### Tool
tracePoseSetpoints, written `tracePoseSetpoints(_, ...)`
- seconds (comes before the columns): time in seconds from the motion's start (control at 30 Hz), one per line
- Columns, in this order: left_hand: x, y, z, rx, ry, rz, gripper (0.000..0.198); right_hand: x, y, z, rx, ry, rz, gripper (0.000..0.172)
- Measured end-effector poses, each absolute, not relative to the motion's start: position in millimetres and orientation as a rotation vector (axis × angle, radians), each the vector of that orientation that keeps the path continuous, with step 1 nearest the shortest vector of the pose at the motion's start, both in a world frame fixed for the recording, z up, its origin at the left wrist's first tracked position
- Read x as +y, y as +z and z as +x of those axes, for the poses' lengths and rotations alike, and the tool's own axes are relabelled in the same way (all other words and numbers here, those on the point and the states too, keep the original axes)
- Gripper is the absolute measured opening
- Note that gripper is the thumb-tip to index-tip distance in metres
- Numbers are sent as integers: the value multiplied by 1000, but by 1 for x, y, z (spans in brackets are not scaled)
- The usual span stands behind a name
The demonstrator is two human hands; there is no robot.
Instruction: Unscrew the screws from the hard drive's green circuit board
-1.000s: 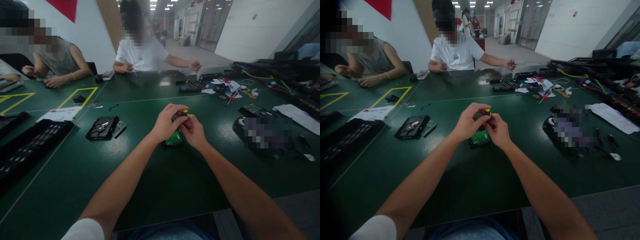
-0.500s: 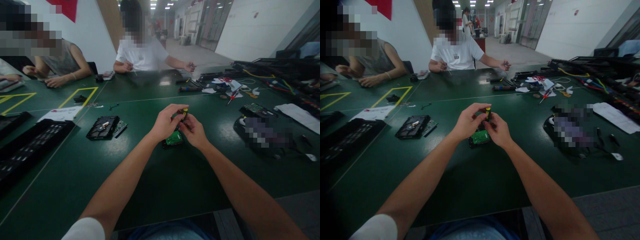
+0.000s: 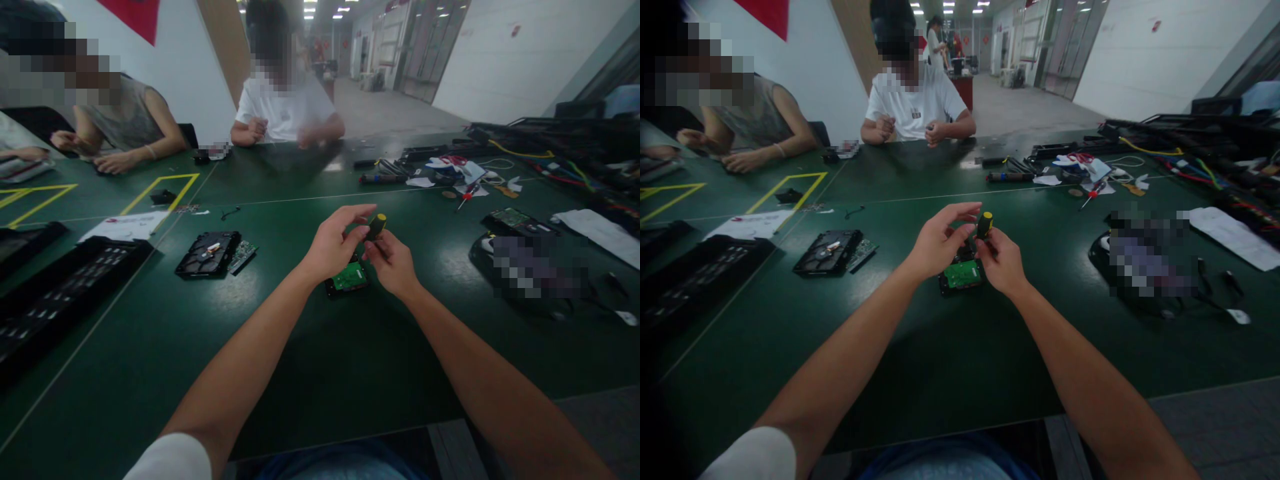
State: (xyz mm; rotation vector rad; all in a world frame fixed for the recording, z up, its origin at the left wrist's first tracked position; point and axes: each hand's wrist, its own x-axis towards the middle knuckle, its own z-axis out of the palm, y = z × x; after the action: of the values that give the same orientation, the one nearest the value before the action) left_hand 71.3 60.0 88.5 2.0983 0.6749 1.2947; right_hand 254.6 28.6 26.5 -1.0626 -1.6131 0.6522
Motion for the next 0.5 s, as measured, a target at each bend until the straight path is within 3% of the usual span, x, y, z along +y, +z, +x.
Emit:
tracePoseSetpoints(0.2,64,85,70,823,1323,2099,38,29,24,254,-1508,684,-1030,36)
tracePoseSetpoints(0.5,68,82,65,969,1204,2255,15,32,21,256,-1403,564,-1094,32)
